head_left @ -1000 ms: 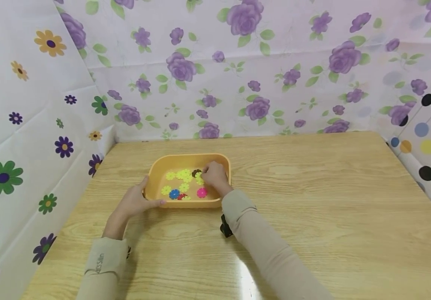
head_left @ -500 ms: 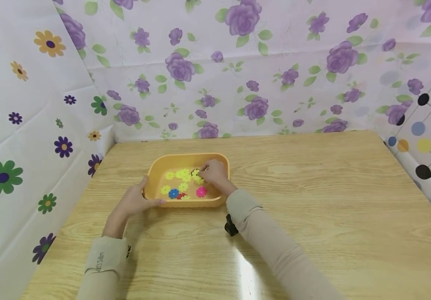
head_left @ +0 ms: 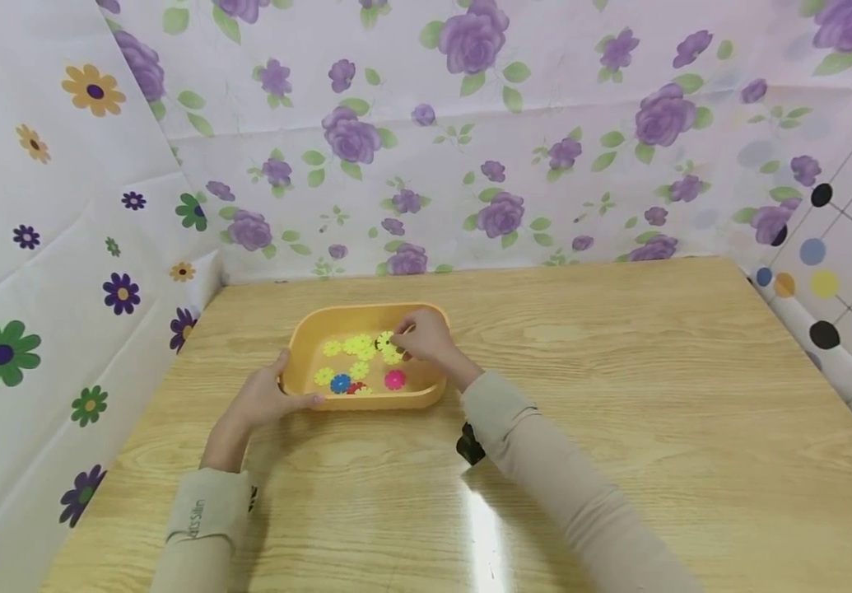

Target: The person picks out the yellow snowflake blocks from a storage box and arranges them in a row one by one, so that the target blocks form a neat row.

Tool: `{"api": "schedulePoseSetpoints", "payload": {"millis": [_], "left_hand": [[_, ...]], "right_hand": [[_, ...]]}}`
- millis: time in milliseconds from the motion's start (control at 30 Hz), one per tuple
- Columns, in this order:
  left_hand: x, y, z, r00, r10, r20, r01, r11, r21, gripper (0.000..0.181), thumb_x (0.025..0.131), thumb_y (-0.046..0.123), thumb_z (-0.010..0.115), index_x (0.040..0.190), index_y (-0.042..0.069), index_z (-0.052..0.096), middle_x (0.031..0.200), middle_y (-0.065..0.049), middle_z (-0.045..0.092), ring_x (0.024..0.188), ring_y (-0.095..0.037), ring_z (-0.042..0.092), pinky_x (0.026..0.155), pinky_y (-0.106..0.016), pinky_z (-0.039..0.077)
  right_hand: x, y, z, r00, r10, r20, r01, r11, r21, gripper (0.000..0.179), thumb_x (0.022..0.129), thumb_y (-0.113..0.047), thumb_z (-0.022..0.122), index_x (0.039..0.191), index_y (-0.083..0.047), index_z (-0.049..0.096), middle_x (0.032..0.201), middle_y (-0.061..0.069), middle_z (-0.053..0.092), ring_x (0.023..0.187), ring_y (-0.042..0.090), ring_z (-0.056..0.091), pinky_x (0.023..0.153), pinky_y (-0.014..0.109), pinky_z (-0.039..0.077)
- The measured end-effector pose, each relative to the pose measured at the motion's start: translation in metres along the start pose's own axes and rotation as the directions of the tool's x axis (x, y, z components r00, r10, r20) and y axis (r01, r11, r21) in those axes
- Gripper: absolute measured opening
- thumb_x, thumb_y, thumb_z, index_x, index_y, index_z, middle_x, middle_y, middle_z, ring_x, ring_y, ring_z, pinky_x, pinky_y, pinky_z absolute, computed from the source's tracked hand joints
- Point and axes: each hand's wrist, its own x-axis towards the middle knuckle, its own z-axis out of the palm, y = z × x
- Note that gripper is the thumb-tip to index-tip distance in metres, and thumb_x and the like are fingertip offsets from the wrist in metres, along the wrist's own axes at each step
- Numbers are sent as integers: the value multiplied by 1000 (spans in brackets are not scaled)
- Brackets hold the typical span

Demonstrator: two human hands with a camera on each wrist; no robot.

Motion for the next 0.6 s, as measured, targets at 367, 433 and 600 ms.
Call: {"api": "schedulePoseSetpoints", "payload": {"millis": [367,433,600], "left_hand": [[-1,0,1,1000,-8,-2,8,1000,4,114,71,51,72,140,-13,7,141,-34,18,126,-41,31,99,-51,28],[-1,-1,1,1000,2,-10,-2,1000,7,115,70,50,73,140,-13,7,141,-34,19,125,-40,32,98,-50,29],[-1,-3,2,999,24,-24,-23,1000,13,116,69,51,73,140,-12,6,140,-34,21,123,-39,35,97,-50,31]], "right_hand": [[-10,-3,-18,997,-6,76,4,1000,22,9,84,-9,64,86,-1,66,77,17,67,55,18,62,43,20,39],[-11,-2,-21,996,-5,90,4,1000,19,10,84,-11,64,87,-2,66,77,15,67,56,17,62,44,21,38],[-14,2,-30,994,-14,107,12,1000,13,11,84,-13,64,88,-4,66,72,8,67,58,18,63,46,23,41]]}}
